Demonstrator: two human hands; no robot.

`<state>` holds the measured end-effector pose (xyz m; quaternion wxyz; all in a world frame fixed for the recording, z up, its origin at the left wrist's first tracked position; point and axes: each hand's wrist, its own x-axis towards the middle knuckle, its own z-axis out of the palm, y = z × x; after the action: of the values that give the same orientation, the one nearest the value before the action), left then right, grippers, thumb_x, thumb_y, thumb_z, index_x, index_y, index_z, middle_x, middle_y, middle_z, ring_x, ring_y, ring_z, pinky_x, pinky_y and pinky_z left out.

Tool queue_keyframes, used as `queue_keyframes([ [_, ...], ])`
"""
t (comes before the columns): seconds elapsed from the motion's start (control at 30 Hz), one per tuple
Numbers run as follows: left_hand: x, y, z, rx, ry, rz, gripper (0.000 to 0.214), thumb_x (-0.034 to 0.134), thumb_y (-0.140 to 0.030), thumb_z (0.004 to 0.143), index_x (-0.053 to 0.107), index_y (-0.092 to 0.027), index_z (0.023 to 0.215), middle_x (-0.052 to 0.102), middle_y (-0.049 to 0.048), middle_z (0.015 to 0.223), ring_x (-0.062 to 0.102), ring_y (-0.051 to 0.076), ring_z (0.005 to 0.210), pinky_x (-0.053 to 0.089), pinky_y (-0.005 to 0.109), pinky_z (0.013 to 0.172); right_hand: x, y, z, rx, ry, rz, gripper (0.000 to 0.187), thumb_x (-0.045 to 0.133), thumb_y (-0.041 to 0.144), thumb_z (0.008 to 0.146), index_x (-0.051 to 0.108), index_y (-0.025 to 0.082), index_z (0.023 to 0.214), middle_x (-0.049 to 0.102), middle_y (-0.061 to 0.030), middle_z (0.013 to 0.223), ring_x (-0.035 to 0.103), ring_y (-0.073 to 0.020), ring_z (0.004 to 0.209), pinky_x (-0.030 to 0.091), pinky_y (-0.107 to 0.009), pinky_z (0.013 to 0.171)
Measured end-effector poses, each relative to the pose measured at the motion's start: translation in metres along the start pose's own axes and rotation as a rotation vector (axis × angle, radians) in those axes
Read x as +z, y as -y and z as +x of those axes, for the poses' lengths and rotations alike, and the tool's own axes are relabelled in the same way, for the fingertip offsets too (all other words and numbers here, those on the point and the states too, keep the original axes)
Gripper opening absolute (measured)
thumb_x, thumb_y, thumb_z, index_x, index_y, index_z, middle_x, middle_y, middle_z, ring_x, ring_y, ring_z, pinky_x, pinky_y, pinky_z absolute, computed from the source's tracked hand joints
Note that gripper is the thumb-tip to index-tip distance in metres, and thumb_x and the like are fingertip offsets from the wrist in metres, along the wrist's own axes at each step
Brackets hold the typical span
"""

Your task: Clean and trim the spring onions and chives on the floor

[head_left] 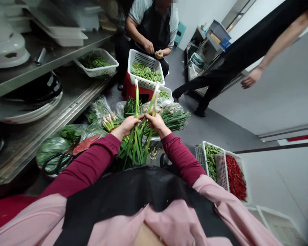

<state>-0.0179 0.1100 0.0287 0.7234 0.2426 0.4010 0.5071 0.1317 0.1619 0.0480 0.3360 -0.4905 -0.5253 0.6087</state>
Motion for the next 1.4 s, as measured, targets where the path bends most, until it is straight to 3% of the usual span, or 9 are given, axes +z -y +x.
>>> queue_keyframes([
  [0.23, -0.015, 0.004, 0.011, 0.059, -0.084, 0.163, 0.029, 0.056, -0.007, 0.062, 0.069, -0.009, 0.087, 0.071, 0.0092, 0.084, 0.067, 0.018, 0.079, 0.051, 0.029, 0.077, -0.054, 0.019, -0.005, 0.024, 0.198, 0.099, 0.029, 0.068, 0.032, 0.064, 0.054, 0.016, 0.084, 0.033, 0.011, 0.045, 0.022, -0.0033, 0.035, 0.014, -0.019, 0.036],
  [0.43, -0.002, 0.032, 0.009, 0.135, 0.056, 0.392, 0.043, 0.073, -0.036, 0.064, 0.068, -0.011, 0.099, 0.069, 0.0038, 0.08, 0.061, 0.017, 0.07, 0.048, 0.029, 0.071, -0.034, 0.01, -0.001, -0.036, 0.311, 0.008, 0.032, 0.066, 0.04, 0.069, 0.052, 0.017, 0.086, 0.036, 0.01, 0.045, 0.027, -0.0055, 0.037, 0.02, -0.02, 0.038],
  [0.63, -0.016, 0.033, 0.019, 0.362, -0.21, 0.683, 0.034, 0.068, -0.036, 0.07, 0.069, -0.014, 0.096, 0.069, 0.006, 0.082, 0.062, 0.022, 0.079, 0.046, 0.031, 0.075, -0.013, 0.007, 0.003, 0.034, 0.148, -0.238, 0.028, 0.075, 0.031, 0.065, 0.054, 0.016, 0.077, 0.041, 0.0086, 0.048, 0.034, -0.0055, 0.042, 0.025, -0.019, 0.041],
  [0.77, -0.041, 0.016, 0.019, 0.435, -0.255, 0.79, 0.028, 0.068, -0.031, 0.071, 0.073, -0.016, 0.094, 0.07, 0.005, 0.077, 0.061, 0.022, 0.076, 0.044, 0.028, 0.072, -0.036, 0.028, -0.001, 0.13, 0.182, -0.123, 0.025, 0.074, 0.027, 0.066, 0.051, 0.016, 0.068, 0.042, 0.0066, 0.049, 0.029, -0.0041, 0.04, 0.02, -0.02, 0.038],
  [0.9, -0.058, 0.0, 0.01, 0.403, -0.384, 0.771, 0.018, 0.073, -0.023, 0.066, 0.074, -0.017, 0.083, 0.068, 0.0031, 0.069, 0.06, 0.02, 0.072, 0.043, 0.024, 0.067, -0.091, 0.07, 0.001, 0.023, -0.015, 0.164, 0.029, 0.071, 0.024, 0.072, 0.042, 0.02, 0.067, 0.03, 0.0107, 0.047, 0.019, -0.0032, 0.038, 0.015, -0.019, 0.037],
  [1.03, -0.063, -0.005, 0.002, 0.336, -0.315, 0.768, 0.021, 0.073, -0.024, 0.066, 0.074, -0.015, 0.085, 0.067, 0.0011, 0.067, 0.059, 0.018, 0.068, 0.042, 0.024, 0.065, -0.144, 0.117, 0.015, -0.115, -0.339, 0.17, 0.022, 0.059, 0.023, 0.086, 0.045, 0.019, 0.069, 0.033, 0.0089, 0.048, 0.025, -0.0022, 0.037, 0.017, -0.022, 0.04],
  [1.17, -0.074, -0.009, 0.0, 0.322, -0.414, 0.708, 0.021, 0.073, -0.023, 0.066, 0.072, -0.013, 0.085, 0.065, 0.0004, 0.066, 0.056, 0.014, 0.062, 0.04, 0.022, 0.06, -0.176, 0.153, 0.03, -0.248, -0.589, 0.161, 0.026, 0.045, 0.022, 0.092, 0.04, 0.021, 0.067, 0.03, 0.0093, 0.045, 0.024, -0.0006, 0.035, 0.017, -0.024, 0.042],
  [1.27, -0.078, -0.013, -0.002, 0.243, -0.434, 0.481, 0.022, 0.074, -0.026, 0.068, 0.067, -0.011, 0.082, 0.057, -0.002, 0.057, 0.046, 0.009, 0.047, 0.034, 0.019, 0.047, -0.166, 0.144, 0.044, -0.217, -0.553, -0.077, 0.016, 0.057, 0.015, 0.084, 0.05, 0.017, 0.069, 0.038, 0.0073, 0.045, 0.03, -0.0023, 0.038, 0.021, -0.024, 0.042],
  [1.4, -0.067, -0.02, -0.007, 0.113, -0.243, 0.156, 0.026, 0.072, -0.029, 0.073, 0.063, -0.011, 0.09, 0.054, -0.0028, 0.055, 0.043, 0.006, 0.041, 0.033, 0.016, 0.04, -0.108, 0.077, 0.076, -0.116, -0.424, -0.445, 0.012, 0.065, 0.014, 0.076, 0.06, 0.012, 0.065, 0.047, 0.0033, 0.05, 0.039, -0.0059, 0.044, 0.029, -0.022, 0.046],
])
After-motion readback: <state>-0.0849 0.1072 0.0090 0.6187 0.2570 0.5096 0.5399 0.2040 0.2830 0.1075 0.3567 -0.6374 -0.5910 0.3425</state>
